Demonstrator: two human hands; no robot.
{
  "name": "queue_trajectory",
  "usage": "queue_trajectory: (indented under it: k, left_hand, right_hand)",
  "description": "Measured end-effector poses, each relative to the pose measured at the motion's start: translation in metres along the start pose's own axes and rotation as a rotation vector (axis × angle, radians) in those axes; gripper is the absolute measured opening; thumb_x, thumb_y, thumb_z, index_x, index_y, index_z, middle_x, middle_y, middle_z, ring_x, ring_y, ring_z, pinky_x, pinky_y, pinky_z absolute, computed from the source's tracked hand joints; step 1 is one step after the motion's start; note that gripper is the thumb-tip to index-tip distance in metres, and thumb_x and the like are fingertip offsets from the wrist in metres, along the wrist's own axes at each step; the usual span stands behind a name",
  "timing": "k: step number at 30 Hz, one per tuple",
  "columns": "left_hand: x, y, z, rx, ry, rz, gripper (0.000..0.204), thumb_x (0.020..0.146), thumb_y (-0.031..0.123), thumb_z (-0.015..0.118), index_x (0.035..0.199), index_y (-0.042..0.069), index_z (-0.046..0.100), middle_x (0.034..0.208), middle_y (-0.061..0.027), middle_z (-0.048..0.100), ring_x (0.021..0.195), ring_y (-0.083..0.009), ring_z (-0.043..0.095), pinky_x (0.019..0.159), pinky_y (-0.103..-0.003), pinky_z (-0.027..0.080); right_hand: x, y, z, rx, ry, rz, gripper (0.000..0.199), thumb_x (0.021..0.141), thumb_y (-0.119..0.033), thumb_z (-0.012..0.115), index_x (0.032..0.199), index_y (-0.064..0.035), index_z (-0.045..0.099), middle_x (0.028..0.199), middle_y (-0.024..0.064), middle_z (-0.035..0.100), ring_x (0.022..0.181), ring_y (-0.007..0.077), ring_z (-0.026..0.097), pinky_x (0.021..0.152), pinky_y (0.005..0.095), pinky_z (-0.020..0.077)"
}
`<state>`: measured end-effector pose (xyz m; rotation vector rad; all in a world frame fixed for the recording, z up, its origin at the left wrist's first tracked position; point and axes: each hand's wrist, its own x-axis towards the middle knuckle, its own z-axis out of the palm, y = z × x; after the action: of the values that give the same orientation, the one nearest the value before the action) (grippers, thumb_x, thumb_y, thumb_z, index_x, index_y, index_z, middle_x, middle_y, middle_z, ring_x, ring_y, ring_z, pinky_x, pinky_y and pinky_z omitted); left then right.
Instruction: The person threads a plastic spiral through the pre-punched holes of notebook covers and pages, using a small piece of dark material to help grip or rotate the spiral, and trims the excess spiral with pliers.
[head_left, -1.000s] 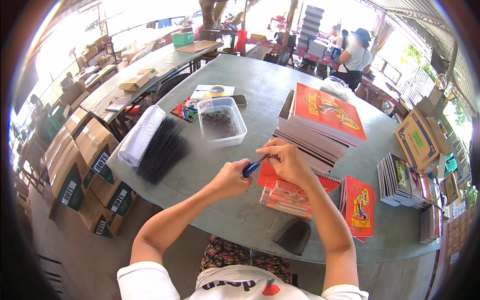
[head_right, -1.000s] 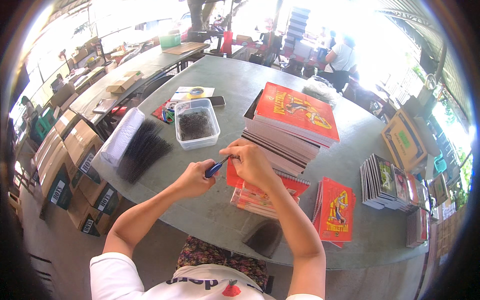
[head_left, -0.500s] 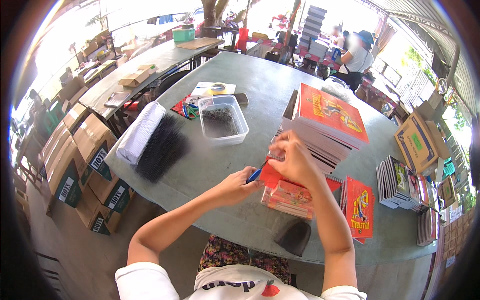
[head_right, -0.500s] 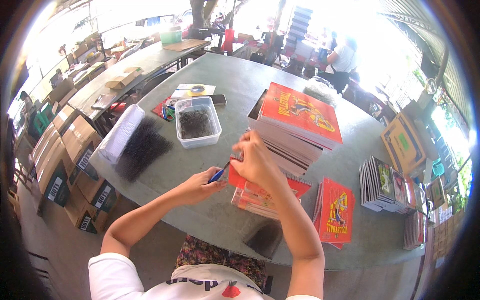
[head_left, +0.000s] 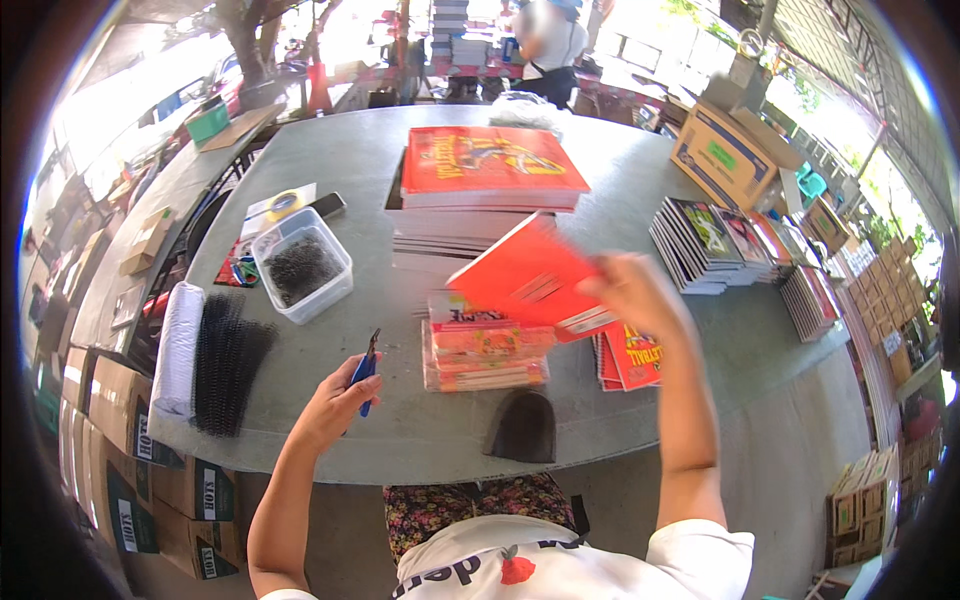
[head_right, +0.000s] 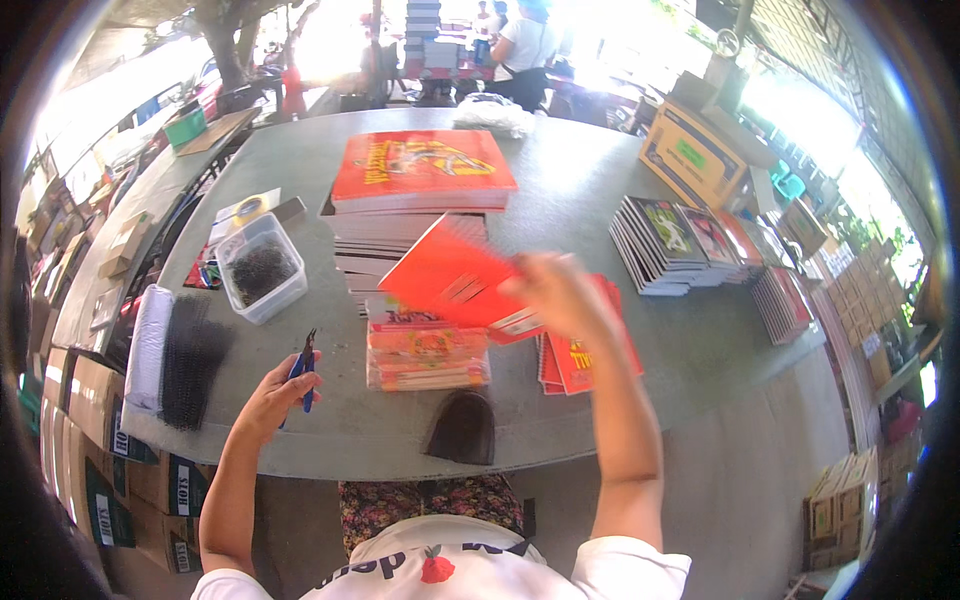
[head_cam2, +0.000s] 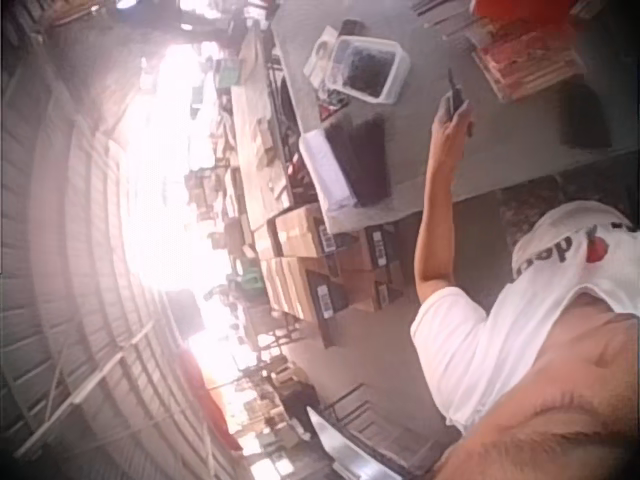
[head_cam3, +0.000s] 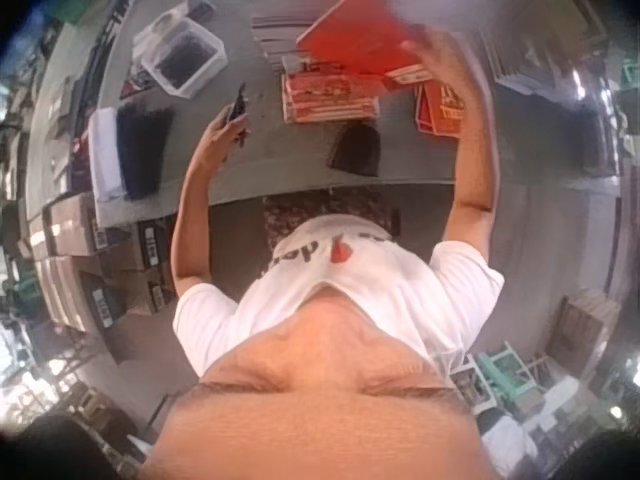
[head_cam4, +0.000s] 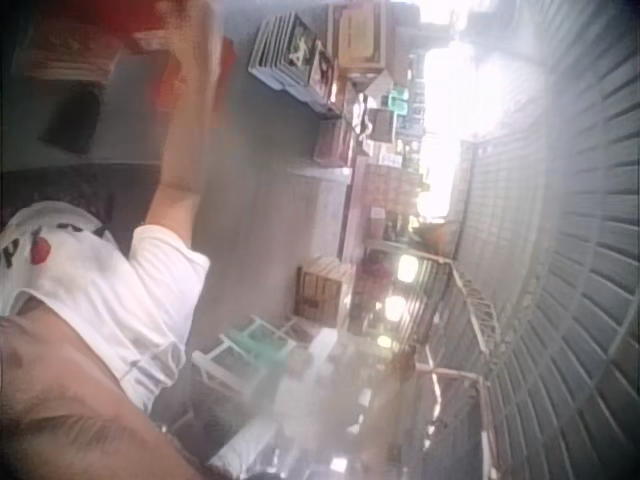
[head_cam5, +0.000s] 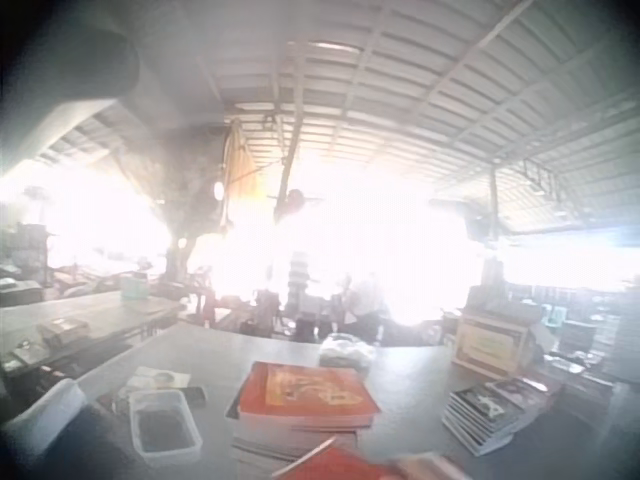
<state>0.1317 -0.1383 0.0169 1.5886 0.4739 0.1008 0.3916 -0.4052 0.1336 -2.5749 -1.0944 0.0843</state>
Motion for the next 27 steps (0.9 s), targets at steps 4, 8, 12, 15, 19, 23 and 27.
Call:
queue_trajectory:
  k: [4,8,12,15,19,23,27]
  left_hand:
    - [0.014,0.01,0.025,0.038,-0.044,0.027,0.045,0.09,0.03,0.057,0.124,0.002,0.048,0.084,0.0,0.051,0.079,-0.0082,0.05,0.07,-0.023,0.041]
    - [0.016,0.0,0.03,0.158,-0.023,0.069,0.045,0.088,0.03,0.059,0.122,0.002,0.05,0.082,-0.0003,0.051,0.077,-0.0084,0.048,0.07,-0.023,0.04]
    - [0.013,-0.006,0.025,0.211,0.048,0.077,0.047,0.085,0.031,0.061,0.121,0.002,0.051,0.082,-0.0007,0.051,0.077,-0.0105,0.046,0.07,-0.023,0.04]
    - [0.018,-0.003,0.027,0.197,0.132,-0.016,0.048,0.084,0.029,0.061,0.122,0.001,0.05,0.086,-0.0051,0.055,0.077,-0.0151,0.05,0.072,-0.026,0.042]
    - [0.021,-0.047,0.016,0.597,0.359,0.232,0.048,0.082,0.029,0.062,0.122,0.004,0.052,0.095,-0.011,0.056,0.083,-0.0224,0.054,0.076,-0.032,0.043]
    - [0.006,-0.088,0.006,1.157,0.699,0.309,0.049,0.079,0.032,0.065,0.118,0.003,0.055,0.106,-0.0147,0.053,0.099,-0.0306,0.048,0.089,-0.042,0.036]
    - [0.003,-0.092,0.006,1.188,0.729,0.361,0.05,0.078,0.034,0.065,0.115,0.0,0.055,0.107,-0.0146,0.052,0.106,-0.0312,0.044,0.094,-0.045,0.029]
  right_hand:
    - [-0.046,0.079,-0.049,0.635,0.507,-0.111,0.021,0.082,-0.014,0.064,0.092,0.0033,0.059,0.078,0.0104,0.057,0.071,0.0233,0.056,0.069,0.0308,0.0438]
    - [-0.07,0.11,-0.045,0.011,0.663,-0.062,0.024,0.08,-0.007,0.059,0.101,0.0044,0.058,0.09,0.0132,0.052,0.081,0.0273,0.055,0.073,0.0325,0.0443]
    - [-0.065,0.128,-0.011,-0.157,0.75,0.158,0.032,0.079,-0.004,0.06,0.11,0.0035,0.058,0.089,0.0156,0.054,0.077,0.0306,0.055,0.072,0.0382,0.0461]
    - [-0.044,0.141,0.056,-0.078,0.348,0.214,0.037,0.086,-0.025,0.057,0.108,0.0053,0.059,0.101,0.023,0.06,0.095,0.0357,0.059,0.08,0.0416,0.0479]
    - [-0.014,0.125,0.098,0.225,0.213,0.357,0.045,0.09,-0.04,0.052,0.099,0.0026,0.064,0.1,0.0267,0.062,0.1,0.0376,0.06,0.085,0.0443,0.0468]
    - [0.014,0.104,0.065,-0.067,0.103,0.317,0.032,0.087,-0.031,0.058,0.095,-0.0002,0.063,0.087,0.0206,0.065,0.086,0.035,0.063,0.073,0.0427,0.0482]
    - [0.055,-0.002,0.029,0.058,0.992,-0.548,0.015,0.082,-0.012,0.061,0.096,-0.0077,0.062,0.081,0.0095,0.06,0.074,0.0274,0.058,0.069,0.0385,0.0468]
